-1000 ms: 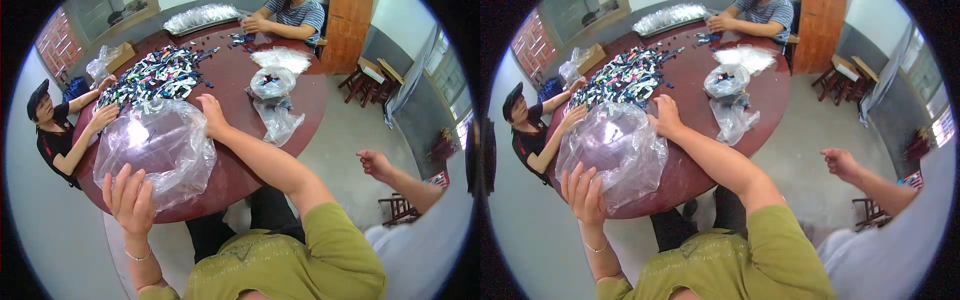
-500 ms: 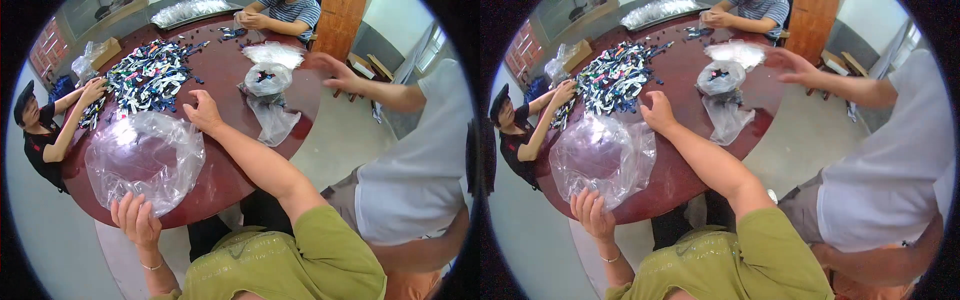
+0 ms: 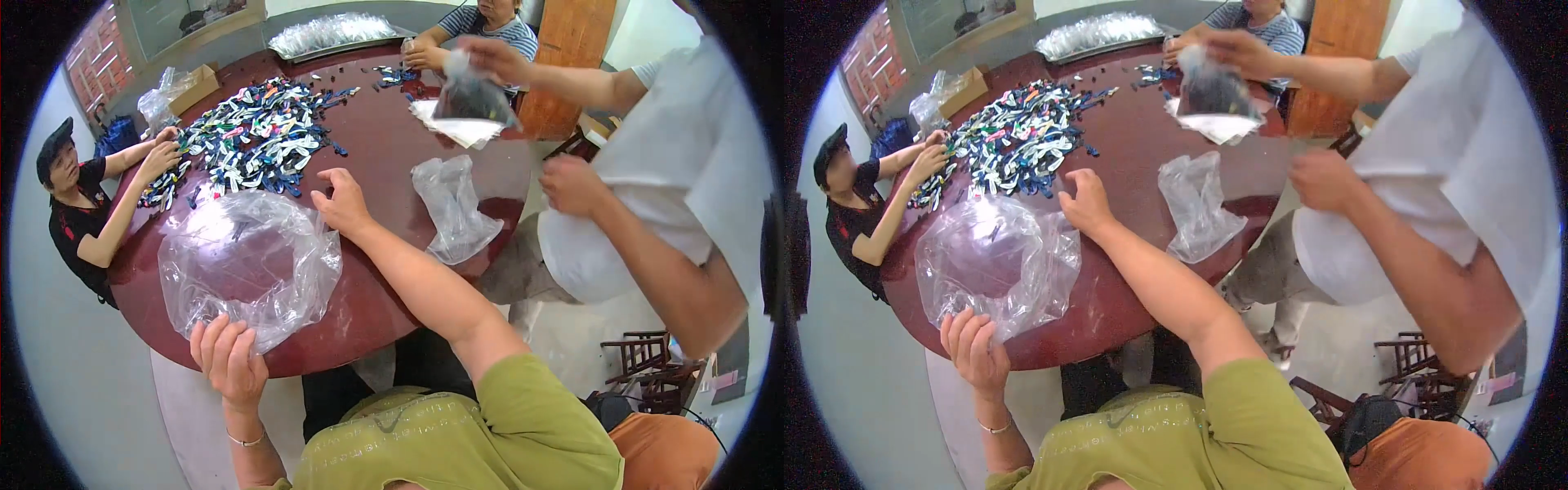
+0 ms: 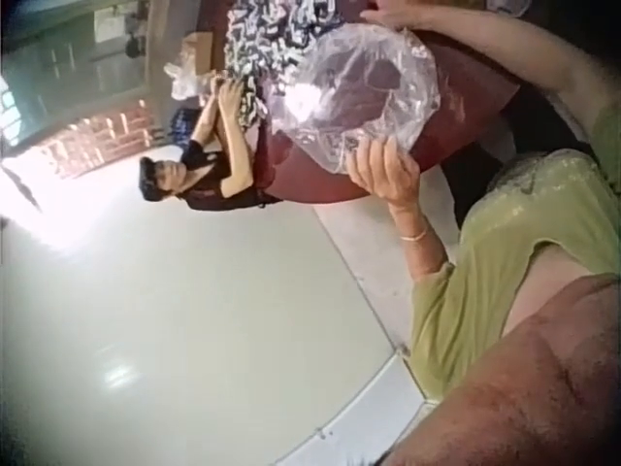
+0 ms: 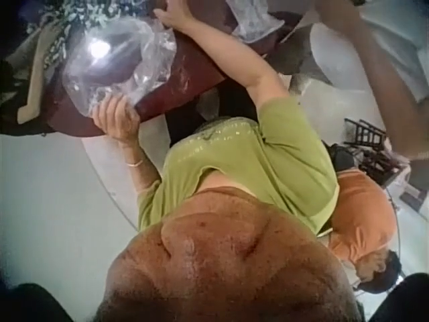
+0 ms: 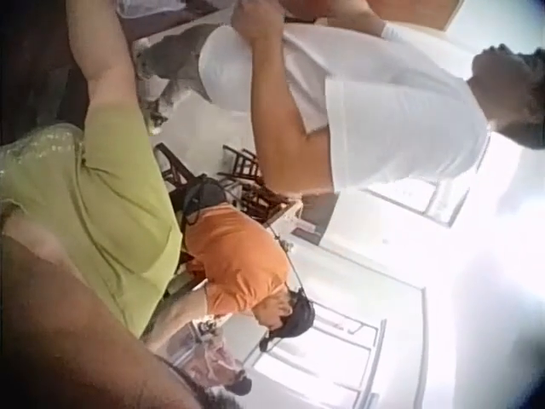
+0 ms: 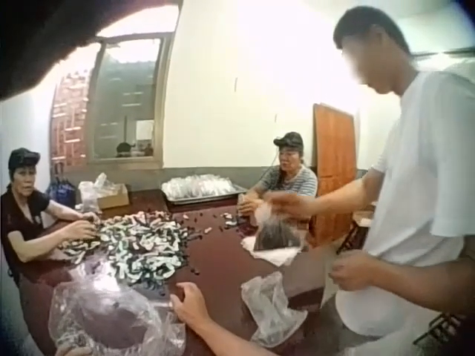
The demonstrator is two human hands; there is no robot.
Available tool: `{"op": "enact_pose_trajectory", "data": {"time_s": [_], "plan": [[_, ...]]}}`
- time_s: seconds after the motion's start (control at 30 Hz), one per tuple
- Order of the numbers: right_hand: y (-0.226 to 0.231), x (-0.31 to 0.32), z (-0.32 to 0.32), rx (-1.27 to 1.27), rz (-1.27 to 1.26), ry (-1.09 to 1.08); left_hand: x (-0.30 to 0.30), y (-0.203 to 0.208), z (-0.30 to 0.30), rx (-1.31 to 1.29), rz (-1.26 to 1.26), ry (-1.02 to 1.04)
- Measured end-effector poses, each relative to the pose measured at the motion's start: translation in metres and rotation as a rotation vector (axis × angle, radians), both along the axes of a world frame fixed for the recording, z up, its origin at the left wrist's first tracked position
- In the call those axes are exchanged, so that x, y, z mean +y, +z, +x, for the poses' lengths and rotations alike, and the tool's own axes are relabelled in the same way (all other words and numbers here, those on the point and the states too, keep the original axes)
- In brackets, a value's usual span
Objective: The person packages small colorful items by hand, transferring them from a pile on a table into plastic bags.
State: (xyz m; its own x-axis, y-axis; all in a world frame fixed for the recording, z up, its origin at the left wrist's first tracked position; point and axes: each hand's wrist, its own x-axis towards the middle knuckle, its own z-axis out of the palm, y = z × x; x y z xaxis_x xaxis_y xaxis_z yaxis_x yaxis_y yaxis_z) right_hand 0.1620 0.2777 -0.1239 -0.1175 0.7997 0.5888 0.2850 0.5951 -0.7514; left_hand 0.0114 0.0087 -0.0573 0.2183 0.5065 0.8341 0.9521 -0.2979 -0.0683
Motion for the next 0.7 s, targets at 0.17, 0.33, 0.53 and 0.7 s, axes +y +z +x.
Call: {"op": "enact_pose_trajectory", "data": {"time_s": [0.17, 0.33, 0.53, 0.7], "plan": [[0.001, 0.000, 0.000, 0.001, -0.014, 0.010, 0.004, 0.011, 0.003, 0.015, -0.004, 0.006], [-0.003, 0.003, -0.003, -0.062, 0.040, -0.025, 0.009, 0.015, 0.003, 0.028, 0.029, 0.008], [-0.006, 0.003, -0.003, -0.051, 0.059, -0.012, 0.016, 0.018, 0.008, 0.019, 0.040, -0.009], [-0.004, -0.001, -0.003, -0.061, 0.029, 0.003, 0.016, 0.024, 0.014, 0.026, 0.047, 0.013]]}}
